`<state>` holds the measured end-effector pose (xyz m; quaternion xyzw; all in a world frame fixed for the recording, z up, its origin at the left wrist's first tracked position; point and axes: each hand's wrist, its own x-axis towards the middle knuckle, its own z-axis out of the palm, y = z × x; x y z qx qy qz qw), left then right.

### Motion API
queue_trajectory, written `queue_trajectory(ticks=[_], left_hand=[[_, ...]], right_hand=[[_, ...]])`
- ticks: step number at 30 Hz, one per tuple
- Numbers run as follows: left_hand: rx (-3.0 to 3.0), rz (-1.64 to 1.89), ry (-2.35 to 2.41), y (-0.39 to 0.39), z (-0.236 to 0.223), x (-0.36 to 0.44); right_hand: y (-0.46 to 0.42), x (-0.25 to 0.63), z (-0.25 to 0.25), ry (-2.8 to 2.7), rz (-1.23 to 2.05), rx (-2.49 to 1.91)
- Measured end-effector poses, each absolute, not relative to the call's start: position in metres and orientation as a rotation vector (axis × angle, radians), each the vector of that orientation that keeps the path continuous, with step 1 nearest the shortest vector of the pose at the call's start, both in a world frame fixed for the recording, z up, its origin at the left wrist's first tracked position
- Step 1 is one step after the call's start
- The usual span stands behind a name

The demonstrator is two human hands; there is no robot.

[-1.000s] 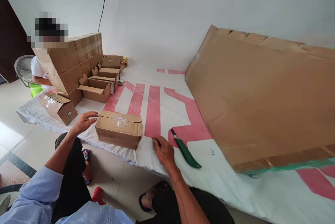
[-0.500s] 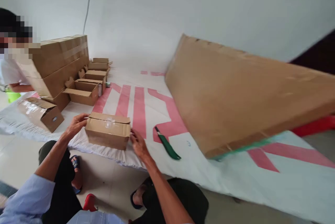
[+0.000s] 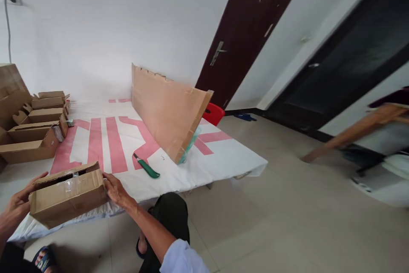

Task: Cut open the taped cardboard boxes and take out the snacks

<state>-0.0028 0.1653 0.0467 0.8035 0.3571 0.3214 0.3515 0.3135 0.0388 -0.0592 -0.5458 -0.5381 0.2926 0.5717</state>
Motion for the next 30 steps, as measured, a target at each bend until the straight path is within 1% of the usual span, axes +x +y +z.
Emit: queue_trajectory(ticks=[5, 9, 12, 17, 20, 23, 26, 30], left_hand=[[1.722, 0.812, 0.827, 0.146, 0.06, 0.008], [1.492, 0.838, 0.81, 0.138, 0.049, 0.009], [1.43, 0.867, 0.784, 0.137, 0.038, 0.007], [1.394, 0.86, 0.74, 0.14, 0.028, 0.005], [1.4, 0.85, 0.733, 0.142, 0.025, 0.004], [1.429, 0.822, 0.744, 0.142, 0.026, 0.003], [1.501, 0.79, 0.757, 0.141, 0.031, 0.003], [1.626, 0.714, 0.809, 0.14, 0.042, 0.002]], right_hand=[[0.031, 0.322, -0.076, -1.242, 0.705, -1.328], [0.015, 0.344, -0.087, -1.211, 0.688, -1.406], [0.003, 0.368, -0.089, -1.18, 0.629, -1.481], [-0.012, 0.401, -0.087, -1.162, 0.366, -1.633], [-0.017, 0.403, -0.082, -1.137, 0.365, -1.646], [-0.018, 0.39, -0.07, -1.129, 0.466, -1.603], [-0.011, 0.368, -0.045, -1.191, 0.529, -1.484], [0.005, 0.34, 0.0, -1.409, 0.46, -1.331]])
